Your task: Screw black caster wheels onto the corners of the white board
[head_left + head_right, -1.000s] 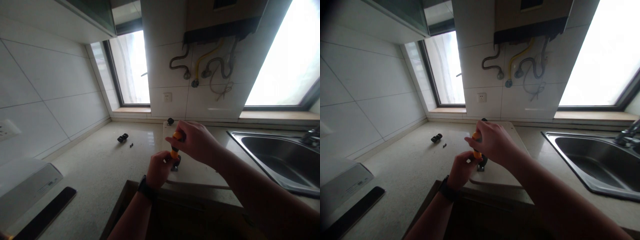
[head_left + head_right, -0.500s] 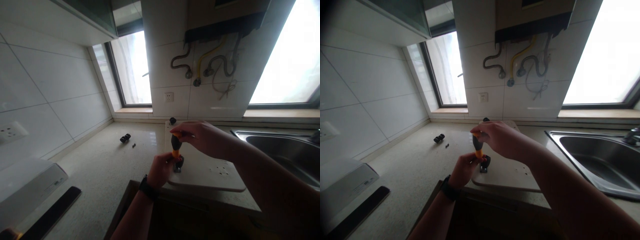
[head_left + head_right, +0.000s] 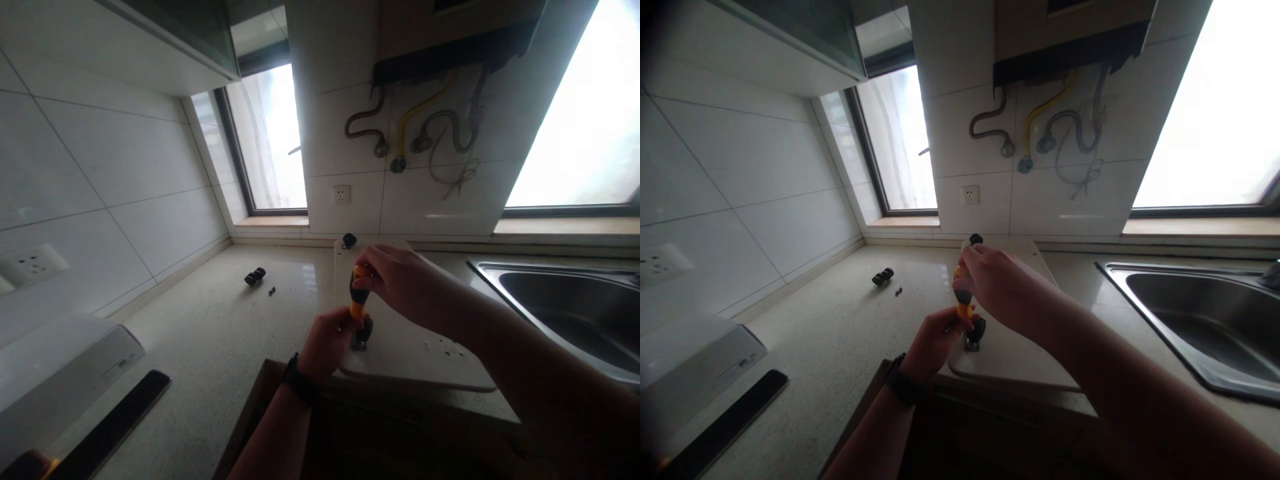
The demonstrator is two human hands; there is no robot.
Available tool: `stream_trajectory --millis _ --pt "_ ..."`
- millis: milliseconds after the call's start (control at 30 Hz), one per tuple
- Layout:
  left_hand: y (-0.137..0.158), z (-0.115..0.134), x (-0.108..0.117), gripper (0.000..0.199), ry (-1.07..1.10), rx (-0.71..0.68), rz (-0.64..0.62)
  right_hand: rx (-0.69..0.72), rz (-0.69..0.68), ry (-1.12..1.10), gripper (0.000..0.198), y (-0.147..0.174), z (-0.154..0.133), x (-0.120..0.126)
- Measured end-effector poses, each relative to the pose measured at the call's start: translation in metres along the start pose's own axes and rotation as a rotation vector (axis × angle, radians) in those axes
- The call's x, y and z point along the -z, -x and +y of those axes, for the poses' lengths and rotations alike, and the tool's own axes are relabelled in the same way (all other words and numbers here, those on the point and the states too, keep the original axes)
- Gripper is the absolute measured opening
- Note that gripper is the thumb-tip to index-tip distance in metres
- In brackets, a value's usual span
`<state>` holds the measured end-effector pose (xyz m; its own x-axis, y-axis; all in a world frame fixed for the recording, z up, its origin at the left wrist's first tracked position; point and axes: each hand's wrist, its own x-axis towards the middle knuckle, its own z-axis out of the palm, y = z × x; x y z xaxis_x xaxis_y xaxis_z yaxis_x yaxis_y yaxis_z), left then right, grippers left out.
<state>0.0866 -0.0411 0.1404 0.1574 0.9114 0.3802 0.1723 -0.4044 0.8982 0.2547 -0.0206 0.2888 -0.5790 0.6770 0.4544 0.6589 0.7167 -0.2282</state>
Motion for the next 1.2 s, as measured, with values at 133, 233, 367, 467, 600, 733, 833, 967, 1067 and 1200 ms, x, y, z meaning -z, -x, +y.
stream_trajectory --millis 133,233,367,467,600,733,833,967,1067,1200 --pt "-0.001 0.001 0.000 0.016 -0.015 0.040 0.090 0.007 -0.009 0.006 0.011 0.003 -0.002 -0.002" --pt "-0.002 0.000 -0.002 0.017 -0.038 0.086 0.175 0.027 0.003 -0.048 0.013 0.004 -0.001 -0.001" --pt "-0.004 -0.001 -0.005 0.016 -0.010 0.105 0.235 0.028 -0.061 -0.209 0.015 0.004 0.002 -0.001" --pt "-0.004 -0.002 -0.006 0.016 -0.007 0.087 0.229 0.020 -0.087 -0.305 0.018 0.007 0.004 -0.002" --pt "0.000 -0.004 -0.006 0.018 -0.001 0.106 0.228 0.013 -0.082 -0.334 0.020 0.013 0.002 -0.006" --pt "0.005 -0.010 -0.006 0.017 -0.002 0.112 0.219 -0.013 -0.104 -0.303 0.025 0.017 0.000 -0.011" --pt "0.008 -0.015 -0.006 0.016 -0.007 0.109 0.214 0.026 -0.129 -0.267 0.035 0.022 -0.001 -0.014" --pt "0.014 -0.020 -0.006 0.012 0.028 0.106 0.196 0.071 -0.157 -0.266 0.045 0.030 0.002 -0.019" --pt "0.021 -0.022 -0.008 0.012 0.011 0.108 0.178 0.084 -0.153 -0.283 0.041 0.036 0.003 -0.024" --pt "0.028 -0.028 -0.010 0.013 0.058 0.111 0.163 0.113 -0.175 -0.321 0.036 0.042 0.005 -0.032"
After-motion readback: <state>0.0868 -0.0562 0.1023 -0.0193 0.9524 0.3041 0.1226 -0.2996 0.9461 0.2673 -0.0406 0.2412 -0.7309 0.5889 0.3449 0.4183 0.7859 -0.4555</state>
